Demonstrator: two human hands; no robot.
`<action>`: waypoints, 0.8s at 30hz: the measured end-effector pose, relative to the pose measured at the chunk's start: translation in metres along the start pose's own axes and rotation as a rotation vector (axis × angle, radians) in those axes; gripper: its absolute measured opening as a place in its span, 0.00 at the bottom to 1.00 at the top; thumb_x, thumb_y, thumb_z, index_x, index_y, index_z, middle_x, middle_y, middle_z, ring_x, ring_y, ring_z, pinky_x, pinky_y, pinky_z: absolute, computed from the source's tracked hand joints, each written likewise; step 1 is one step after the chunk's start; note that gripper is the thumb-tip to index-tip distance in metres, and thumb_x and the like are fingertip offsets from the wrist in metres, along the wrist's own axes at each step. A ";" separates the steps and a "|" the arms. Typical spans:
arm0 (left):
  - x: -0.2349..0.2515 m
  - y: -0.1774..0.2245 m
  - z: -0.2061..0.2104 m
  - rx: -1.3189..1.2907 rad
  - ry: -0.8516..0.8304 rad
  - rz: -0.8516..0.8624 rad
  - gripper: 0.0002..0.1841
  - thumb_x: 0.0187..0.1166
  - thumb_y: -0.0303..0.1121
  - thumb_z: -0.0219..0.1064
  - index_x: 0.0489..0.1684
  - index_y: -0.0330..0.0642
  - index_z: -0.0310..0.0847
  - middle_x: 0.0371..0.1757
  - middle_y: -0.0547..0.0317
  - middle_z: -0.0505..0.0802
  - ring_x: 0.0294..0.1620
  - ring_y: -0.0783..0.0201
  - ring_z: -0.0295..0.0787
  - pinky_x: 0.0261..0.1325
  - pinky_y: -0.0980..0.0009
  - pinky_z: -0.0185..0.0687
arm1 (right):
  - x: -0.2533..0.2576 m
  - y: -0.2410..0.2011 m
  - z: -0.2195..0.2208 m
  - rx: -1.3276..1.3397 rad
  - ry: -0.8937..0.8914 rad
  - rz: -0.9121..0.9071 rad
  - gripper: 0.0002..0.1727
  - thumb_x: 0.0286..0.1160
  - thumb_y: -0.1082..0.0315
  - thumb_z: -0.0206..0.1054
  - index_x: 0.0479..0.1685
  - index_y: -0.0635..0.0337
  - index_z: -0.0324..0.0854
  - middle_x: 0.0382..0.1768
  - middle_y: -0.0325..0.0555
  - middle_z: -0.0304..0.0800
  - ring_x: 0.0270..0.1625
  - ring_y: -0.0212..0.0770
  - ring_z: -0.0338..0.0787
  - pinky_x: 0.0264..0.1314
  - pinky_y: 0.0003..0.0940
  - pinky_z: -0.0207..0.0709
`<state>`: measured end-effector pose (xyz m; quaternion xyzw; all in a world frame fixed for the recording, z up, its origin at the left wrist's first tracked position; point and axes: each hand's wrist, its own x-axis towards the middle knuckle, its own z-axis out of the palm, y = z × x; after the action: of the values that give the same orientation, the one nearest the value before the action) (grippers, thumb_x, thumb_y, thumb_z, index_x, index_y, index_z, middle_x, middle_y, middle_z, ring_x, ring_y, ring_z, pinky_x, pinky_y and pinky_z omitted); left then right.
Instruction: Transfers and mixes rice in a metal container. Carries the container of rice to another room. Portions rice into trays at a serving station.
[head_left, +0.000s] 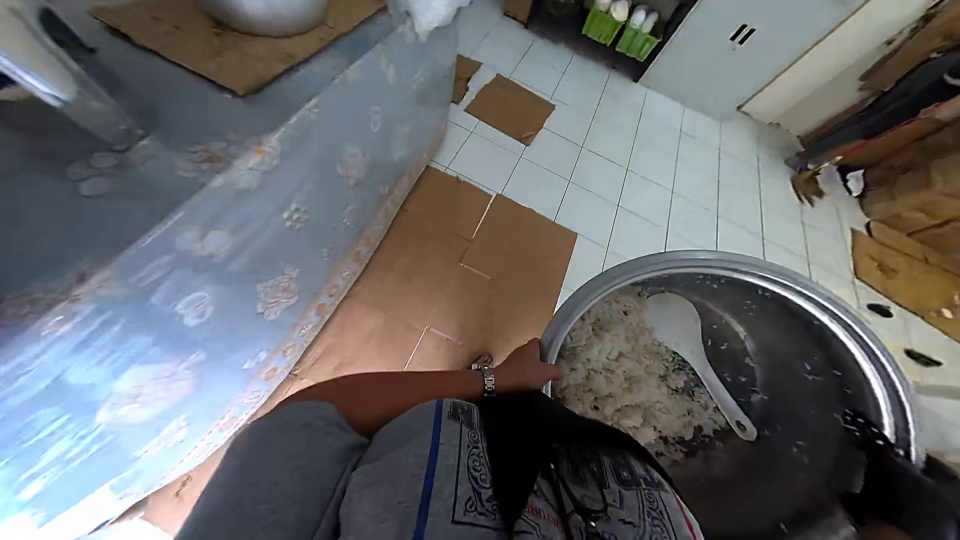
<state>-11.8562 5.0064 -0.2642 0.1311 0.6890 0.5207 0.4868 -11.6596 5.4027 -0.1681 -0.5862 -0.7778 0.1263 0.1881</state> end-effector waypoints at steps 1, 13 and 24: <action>0.025 0.019 -0.015 -0.014 0.021 -0.002 0.30 0.78 0.35 0.72 0.74 0.26 0.67 0.62 0.33 0.86 0.64 0.46 0.85 0.69 0.50 0.77 | 0.030 -0.024 0.018 0.009 -0.005 -0.019 0.37 0.73 0.45 0.71 0.71 0.68 0.80 0.67 0.67 0.86 0.72 0.61 0.84 0.78 0.60 0.71; 0.258 0.177 -0.217 -0.126 0.132 -0.069 0.31 0.78 0.33 0.71 0.78 0.28 0.64 0.66 0.34 0.84 0.67 0.48 0.83 0.72 0.52 0.76 | 0.234 -0.332 0.195 0.110 -0.091 -0.148 0.33 0.74 0.48 0.72 0.69 0.67 0.82 0.65 0.59 0.88 0.70 0.49 0.86 0.78 0.47 0.73; 0.488 0.311 -0.403 -0.075 0.078 -0.081 0.31 0.78 0.34 0.71 0.77 0.28 0.65 0.65 0.34 0.84 0.67 0.47 0.83 0.71 0.50 0.76 | 0.400 -0.548 0.330 0.100 -0.061 -0.077 0.32 0.73 0.50 0.73 0.70 0.65 0.82 0.63 0.55 0.90 0.67 0.43 0.88 0.76 0.41 0.77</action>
<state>-12.5229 5.2356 -0.2689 0.0644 0.6921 0.5308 0.4848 -12.3758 5.6407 -0.1776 -0.5414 -0.7980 0.1755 0.1981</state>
